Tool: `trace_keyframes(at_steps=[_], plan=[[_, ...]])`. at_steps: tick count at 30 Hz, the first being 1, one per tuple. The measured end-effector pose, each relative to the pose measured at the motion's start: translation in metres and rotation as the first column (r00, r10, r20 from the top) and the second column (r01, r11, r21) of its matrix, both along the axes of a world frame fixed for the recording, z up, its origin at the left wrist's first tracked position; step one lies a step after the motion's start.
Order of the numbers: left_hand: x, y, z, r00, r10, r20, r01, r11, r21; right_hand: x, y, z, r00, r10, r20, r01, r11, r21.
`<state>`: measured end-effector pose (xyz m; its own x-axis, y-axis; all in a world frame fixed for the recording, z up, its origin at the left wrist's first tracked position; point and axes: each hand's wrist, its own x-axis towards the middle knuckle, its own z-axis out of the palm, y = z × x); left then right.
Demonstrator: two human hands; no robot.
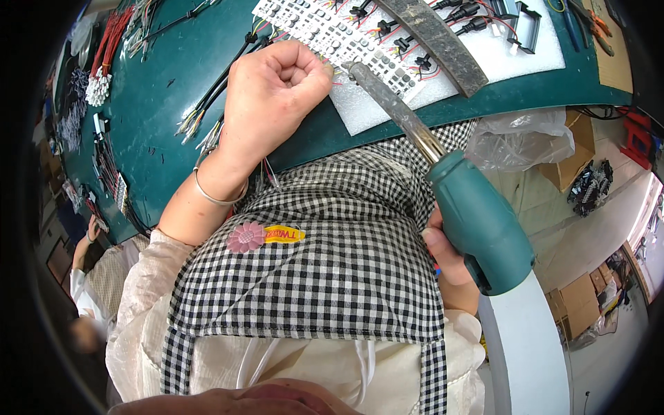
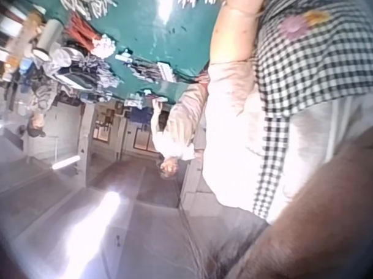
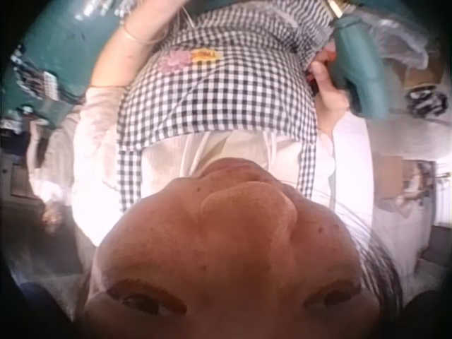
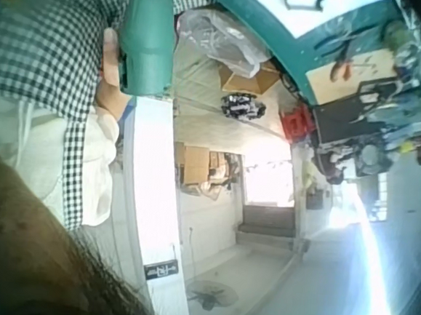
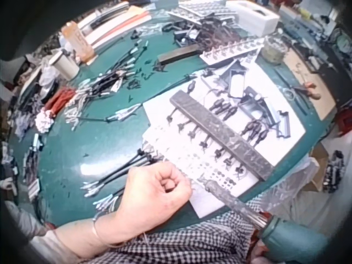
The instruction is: The person uses a soldering iron to attach small metal connectors to the ends of wires. They repeatedly pick up a wire, apply the soldering iron to the connection point, and place the finished wire onto a white foam board. The task involves handling multiple wires and connectors in a repetitive assembly process.
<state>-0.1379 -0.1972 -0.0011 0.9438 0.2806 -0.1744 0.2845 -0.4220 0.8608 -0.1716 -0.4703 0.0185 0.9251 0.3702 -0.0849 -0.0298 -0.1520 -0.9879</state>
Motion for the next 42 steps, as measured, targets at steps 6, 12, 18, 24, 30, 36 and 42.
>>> trace_keyframes(at_steps=[6, 12, 18, 24, 30, 36, 42], plan=[[-0.001, -0.004, -0.002, 0.998, 0.014, 0.056, -0.016, 0.999, 0.034, -0.003, 0.002, -0.002, 0.999, 0.006, 0.052, 0.002, 0.989, -0.151], [-0.002, -0.004, -0.003, 0.993, 0.008, 0.119, -0.018, 0.997, 0.081, -0.003, 0.003, 0.004, 1.0, -0.016, 0.021, 0.021, 0.964, -0.265], [-0.002, -0.005, -0.003, 0.99, 0.004, 0.143, -0.022, 0.993, 0.12, -0.002, 0.002, 0.001, 0.996, -0.075, -0.051, 0.067, 0.986, -0.15], [-0.003, -0.005, -0.008, 0.981, -0.007, 0.193, -0.02, 0.99, 0.138, 0.0, -0.003, -0.006, 0.997, -0.056, -0.045, 0.054, 0.997, -0.053], [-0.003, -0.005, -0.005, 0.986, 0.002, 0.169, -0.027, 0.989, 0.148, 0.015, -0.001, 0.005, 0.996, -0.022, -0.083, 0.044, 0.961, 0.273], [-0.003, -0.002, -0.002, 0.999, 0.0, 0.043, -0.002, 0.999, 0.047, 0.007, 0.003, 0.006, 0.989, -0.035, -0.142, 0.07, 0.967, 0.244], [-0.002, 0.004, 0.001, 0.992, -0.056, -0.117, 0.037, 0.987, -0.153, 0.005, -0.001, 0.004, 0.992, -0.027, -0.124, 0.052, 0.977, 0.206]])
